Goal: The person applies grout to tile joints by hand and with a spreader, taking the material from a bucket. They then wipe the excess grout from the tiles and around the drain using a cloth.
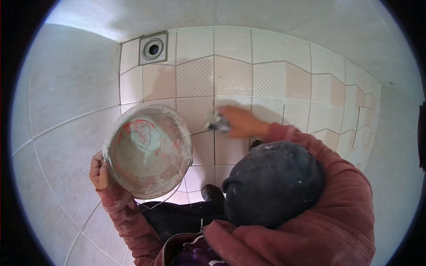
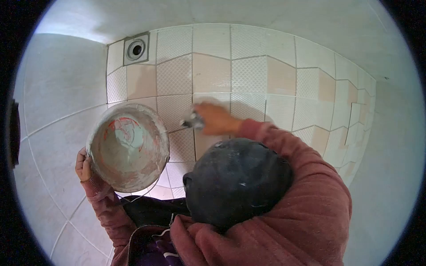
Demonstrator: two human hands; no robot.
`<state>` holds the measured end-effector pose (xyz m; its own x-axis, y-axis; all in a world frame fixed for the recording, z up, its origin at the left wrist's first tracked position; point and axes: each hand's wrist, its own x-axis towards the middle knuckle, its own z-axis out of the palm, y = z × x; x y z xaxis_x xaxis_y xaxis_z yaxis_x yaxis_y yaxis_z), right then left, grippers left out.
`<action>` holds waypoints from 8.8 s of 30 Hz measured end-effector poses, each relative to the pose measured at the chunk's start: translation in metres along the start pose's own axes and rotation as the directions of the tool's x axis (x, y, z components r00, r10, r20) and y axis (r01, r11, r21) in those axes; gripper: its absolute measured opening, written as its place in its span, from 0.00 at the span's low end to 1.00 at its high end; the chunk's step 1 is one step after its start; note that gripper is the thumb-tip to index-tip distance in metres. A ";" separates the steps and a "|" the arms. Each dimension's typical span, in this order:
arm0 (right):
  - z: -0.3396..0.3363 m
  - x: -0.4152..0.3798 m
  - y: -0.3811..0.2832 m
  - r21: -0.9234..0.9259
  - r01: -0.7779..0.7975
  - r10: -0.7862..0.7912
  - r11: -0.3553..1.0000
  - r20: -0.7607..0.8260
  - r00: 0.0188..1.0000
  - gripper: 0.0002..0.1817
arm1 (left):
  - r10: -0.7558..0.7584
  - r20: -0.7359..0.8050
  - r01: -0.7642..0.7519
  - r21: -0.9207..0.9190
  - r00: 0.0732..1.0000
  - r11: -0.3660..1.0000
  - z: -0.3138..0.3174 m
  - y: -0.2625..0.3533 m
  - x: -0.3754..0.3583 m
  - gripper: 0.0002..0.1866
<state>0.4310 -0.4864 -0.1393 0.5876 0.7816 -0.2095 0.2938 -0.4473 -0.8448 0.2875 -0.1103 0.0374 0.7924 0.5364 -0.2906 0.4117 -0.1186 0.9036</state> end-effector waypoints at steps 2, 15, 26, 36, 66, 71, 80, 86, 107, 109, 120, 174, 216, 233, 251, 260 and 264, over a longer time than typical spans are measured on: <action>-0.048 0.009 -0.018 -0.351 -0.090 0.100 0.932 0.009 0.995 0.34 | -0.004 -0.010 0.004 0.003 1.000 1.000 -0.003 -0.003 -0.003 0.14; -0.058 0.050 -0.003 -0.700 0.171 -0.150 0.694 0.092 0.984 0.36 | -0.018 -0.040 0.015 -0.059 0.999 0.998 0.016 0.003 -0.013 0.14; -0.087 0.070 -0.011 -0.676 0.187 -0.017 0.712 0.250 0.968 0.32 | -0.018 -0.038 0.019 0.018 0.999 1.000 0.020 0.016 -0.011 0.15; -0.093 0.086 0.001 -0.521 -0.052 0.044 0.852 -0.028 0.999 0.29 | -0.039 -0.038 0.036 -0.078 0.998 0.996 0.022 0.015 -0.015 0.13; -0.098 0.073 -0.006 -0.684 0.248 0.061 0.686 0.393 0.917 0.34 | -0.040 -0.129 0.030 -0.078 0.991 0.997 0.017 0.006 -0.010 0.15; -0.107 0.092 0.000 -0.664 -0.021 0.072 0.748 0.049 0.996 0.30 | -0.041 -0.119 0.032 -0.074 0.992 0.997 0.018 0.004 -0.007 0.15; -0.094 0.074 -0.014 -0.468 -0.006 0.205 0.884 0.377 0.903 0.28 | 0.005 -0.085 -0.007 -0.029 0.996 1.000 0.012 -0.002 -0.002 0.14; -0.105 0.081 0.001 -0.740 0.168 -0.087 0.651 0.147 0.985 0.27 | -0.031 -0.060 0.021 -0.169 0.998 0.985 0.020 0.012 -0.005 0.14; -0.081 0.068 -0.015 -0.479 -0.017 0.136 0.878 0.215 0.967 0.29 | -0.001 -0.110 -0.006 -0.058 0.994 0.998 0.023 0.008 -0.006 0.16; -0.083 0.064 -0.010 -0.303 -0.133 0.256 0.944 0.413 0.874 0.29 | 0.011 -0.040 -0.011 -0.014 0.999 1.000 0.015 0.003 -0.005 0.15; -0.090 0.041 -0.026 0.703 -0.356 0.124 0.616 0.359 0.925 0.35 | 0.085 -0.147 -0.096 -0.071 0.985 0.993 0.028 0.013 -0.021 0.17; -0.136 0.115 0.030 -0.777 0.064 -0.195 0.626 -0.077 0.978 0.27 | 0.103 -0.133 -0.107 -0.023 0.986 0.994 0.031 0.010 -0.022 0.17; -0.118 0.104 0.001 -0.633 -0.032 0.226 0.773 0.227 0.947 0.23 | 0.075 -0.193 -0.088 -0.063 0.978 0.994 0.039 0.021 -0.021 0.16; -0.137 0.122 0.022 -0.804 0.029 -0.012 0.594 0.027 1.000 0.23 | -0.009 -0.226 -0.021 -0.130 0.974 0.991 0.046 0.023 -0.023 0.16; -0.145 0.155 0.034 -0.665 -0.102 -0.009 0.740 -0.161 0.987 0.19 | 0.073 -0.168 -0.087 -0.080 0.983 0.993 0.043 0.019 -0.021 0.16; -0.076 0.076 -0.014 -0.468 0.019 0.107 0.884 0.240 0.965 0.17 | 0.120 -0.156 -0.118 0.021 0.980 0.993 0.043 0.024 -0.020 0.15; -0.099 0.095 0.041 -0.115 -0.087 0.107 0.990 0.181 0.978 0.19 | 0.180 -0.107 -0.174 0.064 0.978 0.983 0.034 0.012 -0.019 0.15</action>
<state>0.5736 -0.4735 -0.1456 0.4692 0.7951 -0.3842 0.3262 -0.5604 -0.7613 0.2926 -0.1505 0.0432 0.8006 0.5928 -0.0872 0.2950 -0.2633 0.9185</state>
